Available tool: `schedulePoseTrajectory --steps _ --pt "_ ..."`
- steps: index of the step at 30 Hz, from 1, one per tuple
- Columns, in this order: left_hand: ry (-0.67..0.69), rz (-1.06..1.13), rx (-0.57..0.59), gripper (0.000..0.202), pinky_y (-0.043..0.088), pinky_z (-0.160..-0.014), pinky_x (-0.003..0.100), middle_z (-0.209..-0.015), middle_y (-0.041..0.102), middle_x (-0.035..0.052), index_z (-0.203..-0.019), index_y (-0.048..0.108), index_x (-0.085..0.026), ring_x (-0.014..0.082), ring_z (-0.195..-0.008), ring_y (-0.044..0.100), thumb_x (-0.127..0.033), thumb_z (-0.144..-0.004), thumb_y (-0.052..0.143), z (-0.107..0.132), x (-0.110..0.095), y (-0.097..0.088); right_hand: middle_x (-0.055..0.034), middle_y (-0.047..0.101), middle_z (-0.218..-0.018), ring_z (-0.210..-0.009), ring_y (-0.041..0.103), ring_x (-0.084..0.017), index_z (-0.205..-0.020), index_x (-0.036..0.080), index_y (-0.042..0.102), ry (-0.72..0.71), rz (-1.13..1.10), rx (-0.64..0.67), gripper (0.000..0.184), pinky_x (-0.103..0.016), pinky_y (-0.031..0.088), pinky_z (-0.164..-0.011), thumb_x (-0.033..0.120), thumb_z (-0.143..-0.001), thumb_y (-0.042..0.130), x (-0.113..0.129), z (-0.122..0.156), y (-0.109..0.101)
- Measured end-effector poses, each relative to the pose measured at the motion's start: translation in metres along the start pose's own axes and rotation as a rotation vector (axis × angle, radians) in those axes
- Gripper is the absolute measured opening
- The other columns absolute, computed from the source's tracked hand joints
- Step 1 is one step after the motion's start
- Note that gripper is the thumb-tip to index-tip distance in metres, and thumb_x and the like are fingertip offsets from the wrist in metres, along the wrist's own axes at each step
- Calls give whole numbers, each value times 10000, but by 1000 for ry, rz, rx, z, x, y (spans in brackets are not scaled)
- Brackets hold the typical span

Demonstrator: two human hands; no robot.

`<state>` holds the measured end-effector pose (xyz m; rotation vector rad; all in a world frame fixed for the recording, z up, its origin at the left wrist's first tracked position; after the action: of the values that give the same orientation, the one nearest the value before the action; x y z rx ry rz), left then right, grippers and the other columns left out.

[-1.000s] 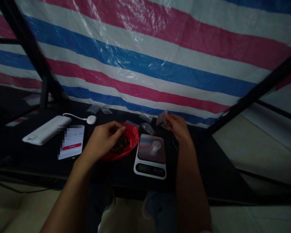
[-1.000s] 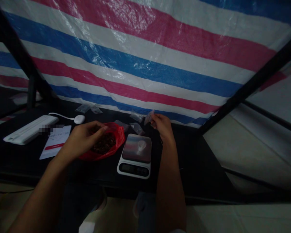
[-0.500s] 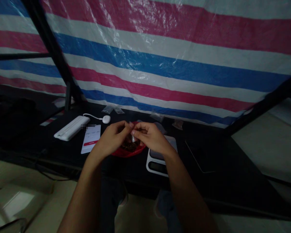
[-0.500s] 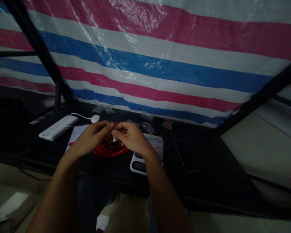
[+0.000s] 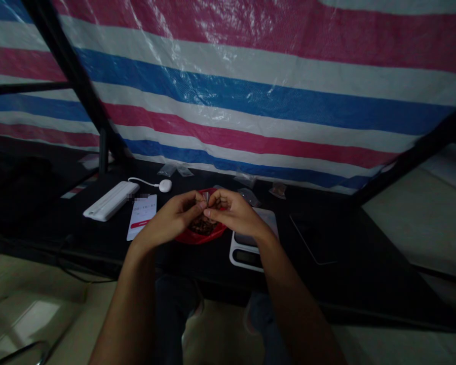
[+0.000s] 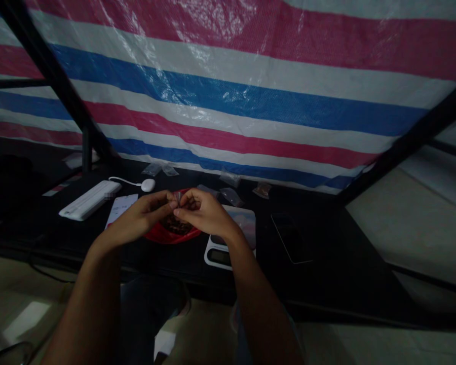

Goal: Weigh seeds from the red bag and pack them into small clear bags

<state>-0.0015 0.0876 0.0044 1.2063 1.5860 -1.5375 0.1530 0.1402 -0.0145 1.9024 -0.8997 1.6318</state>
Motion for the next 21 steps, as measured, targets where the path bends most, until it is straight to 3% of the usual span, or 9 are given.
schedulePoseTrajectory --steps 13,21 --pt "-37 58 38 353 532 -756 305 -855 710 33 -867 636 -194 198 -790 658 -542 -918 617 1 2 0 22 667 -775 -716 652 -129 -897 204 627 -20 38 16 133 -281 550 -715 274 -840 725 -2 0 -2" --pt "-63 -158 -60 236 445 -647 293 -722 638 1 -760 572 -202 192 -689 592 -415 -847 518 -9 5 10 45 576 -789 -703 578 -129 -887 229 532 -156 223 -101 149 -257 460 -640 150 -781 600 -4 -3 4"
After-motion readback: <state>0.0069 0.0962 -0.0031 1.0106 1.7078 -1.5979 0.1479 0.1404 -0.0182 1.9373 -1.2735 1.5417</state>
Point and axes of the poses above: each hand's wrist, its own z-axis away from the middle knuckle, its own y-axis out of the palm, x = y × z, the point moved 4 cm from there along -z, towards the middle knuckle
